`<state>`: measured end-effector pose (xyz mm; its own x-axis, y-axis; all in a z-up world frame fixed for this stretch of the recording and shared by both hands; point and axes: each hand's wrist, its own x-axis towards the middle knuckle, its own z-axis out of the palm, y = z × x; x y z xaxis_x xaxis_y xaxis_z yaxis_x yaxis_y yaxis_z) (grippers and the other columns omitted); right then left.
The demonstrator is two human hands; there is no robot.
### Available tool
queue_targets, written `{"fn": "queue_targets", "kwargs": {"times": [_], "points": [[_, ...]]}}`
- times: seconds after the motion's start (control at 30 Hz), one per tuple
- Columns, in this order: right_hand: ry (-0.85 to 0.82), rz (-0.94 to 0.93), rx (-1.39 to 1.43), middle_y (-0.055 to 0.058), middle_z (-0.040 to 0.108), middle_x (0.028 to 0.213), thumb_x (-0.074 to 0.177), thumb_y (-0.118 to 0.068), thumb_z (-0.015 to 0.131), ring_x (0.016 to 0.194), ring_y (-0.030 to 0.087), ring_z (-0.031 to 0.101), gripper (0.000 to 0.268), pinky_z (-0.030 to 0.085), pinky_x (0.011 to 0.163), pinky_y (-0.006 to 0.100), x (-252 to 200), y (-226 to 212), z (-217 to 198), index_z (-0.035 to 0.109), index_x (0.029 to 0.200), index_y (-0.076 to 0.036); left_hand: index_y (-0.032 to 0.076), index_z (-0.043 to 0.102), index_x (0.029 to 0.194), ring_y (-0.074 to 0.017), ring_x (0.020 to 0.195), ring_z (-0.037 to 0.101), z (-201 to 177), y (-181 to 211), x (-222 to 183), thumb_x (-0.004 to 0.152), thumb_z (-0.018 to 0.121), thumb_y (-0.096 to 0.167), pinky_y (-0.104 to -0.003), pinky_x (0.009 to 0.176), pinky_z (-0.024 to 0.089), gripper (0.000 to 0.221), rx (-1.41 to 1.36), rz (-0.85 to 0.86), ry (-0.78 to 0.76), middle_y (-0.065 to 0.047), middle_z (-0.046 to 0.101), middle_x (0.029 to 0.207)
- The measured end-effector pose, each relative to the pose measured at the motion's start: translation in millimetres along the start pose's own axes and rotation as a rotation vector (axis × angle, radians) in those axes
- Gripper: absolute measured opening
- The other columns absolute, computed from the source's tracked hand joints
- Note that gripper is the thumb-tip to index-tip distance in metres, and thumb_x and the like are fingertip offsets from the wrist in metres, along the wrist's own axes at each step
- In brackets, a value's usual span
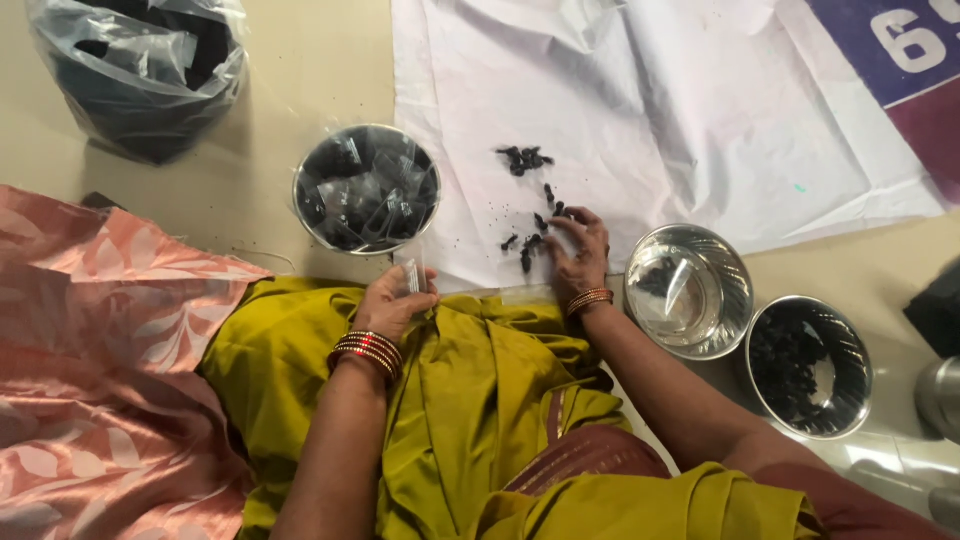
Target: The person sorts small black plastic parts from a white sheet on the floor and places them into small plastic bags.
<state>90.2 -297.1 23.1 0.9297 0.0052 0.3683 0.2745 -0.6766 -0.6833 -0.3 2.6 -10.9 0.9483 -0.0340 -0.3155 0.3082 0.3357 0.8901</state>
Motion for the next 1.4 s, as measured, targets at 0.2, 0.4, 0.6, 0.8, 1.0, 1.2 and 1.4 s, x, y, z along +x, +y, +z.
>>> {"fn": "queue_targets", "kwargs": {"times": [0.2,0.4,0.6,0.8,1.0,1.2,1.4], "points": [[-0.047,0.027,0.035,0.009,0.058,0.130,0.079,-0.006,0.083,0.125,0.031,0.050,0.016,0.042,0.109,0.042,-10,23,8,0.074,0.092,-0.011,0.003,0.070,0.114,-0.0141,0.085,0.069,1,7,-4,0.081,0.074,-0.006,-0.027,0.082,0.056,0.035,0.047,-0.026,0.005,-0.006,0.073,0.093],[0.001,0.006,0.311,0.008,0.053,0.132,0.089,-0.003,0.076,0.126,0.023,0.054,0.009,0.052,0.106,0.034,-1,69,20,0.073,0.096,-0.008,0.003,0.070,0.113,-0.0141,0.085,0.070,6,14,-7,0.080,0.074,-0.005,-0.028,0.081,0.057,0.034,0.027,-0.052,0.027,-0.005,0.074,0.093],[0.124,0.160,0.328,0.007,0.056,0.125,0.093,-0.005,0.078,0.113,0.018,0.062,0.009,0.056,0.098,0.029,3,64,17,0.074,0.101,-0.008,0.003,0.070,0.112,-0.0141,0.087,0.071,7,17,-7,0.080,0.073,-0.006,-0.028,0.083,0.057,0.034,0.060,-0.060,0.027,-0.006,0.075,0.093],[0.106,0.240,0.039,0.009,0.053,0.116,0.079,-0.002,0.080,0.100,0.022,0.060,0.033,0.054,0.089,0.032,13,45,9,0.071,0.110,-0.007,0.002,0.070,0.114,-0.0153,0.088,0.070,-3,1,0,0.080,0.075,-0.005,-0.027,0.083,0.056,0.035,0.027,-0.002,-0.020,-0.007,0.073,0.093],[0.043,0.295,0.010,0.007,0.068,0.100,0.081,-0.008,0.079,0.086,0.016,0.067,0.015,0.056,0.079,0.028,27,80,17,0.077,0.096,-0.005,0.003,0.070,0.115,-0.0155,0.087,0.071,3,12,-5,0.080,0.074,-0.005,-0.028,0.082,0.057,0.036,0.061,-0.064,0.043,-0.008,0.075,0.096],[-0.017,0.471,0.226,0.007,0.078,0.096,0.090,-0.009,0.075,0.084,0.013,0.068,0.019,0.055,0.078,0.027,38,55,0,0.078,0.109,-0.006,0.001,0.070,0.115,-0.0167,0.087,0.071,-7,-7,5,0.079,0.075,-0.006,-0.029,0.083,0.057,0.037,0.006,-0.005,-0.005,-0.009,0.074,0.095],[-0.152,0.390,0.264,0.006,0.077,0.102,0.088,-0.009,0.078,0.089,0.013,0.072,0.021,0.059,0.082,0.027,44,58,-5,0.075,0.109,-0.011,0.003,0.070,0.115,-0.0151,0.087,0.071,3,12,-4,0.078,0.075,-0.005,-0.027,0.082,0.057,0.037,0.082,-0.056,0.044,-0.007,0.075,0.095]]}}
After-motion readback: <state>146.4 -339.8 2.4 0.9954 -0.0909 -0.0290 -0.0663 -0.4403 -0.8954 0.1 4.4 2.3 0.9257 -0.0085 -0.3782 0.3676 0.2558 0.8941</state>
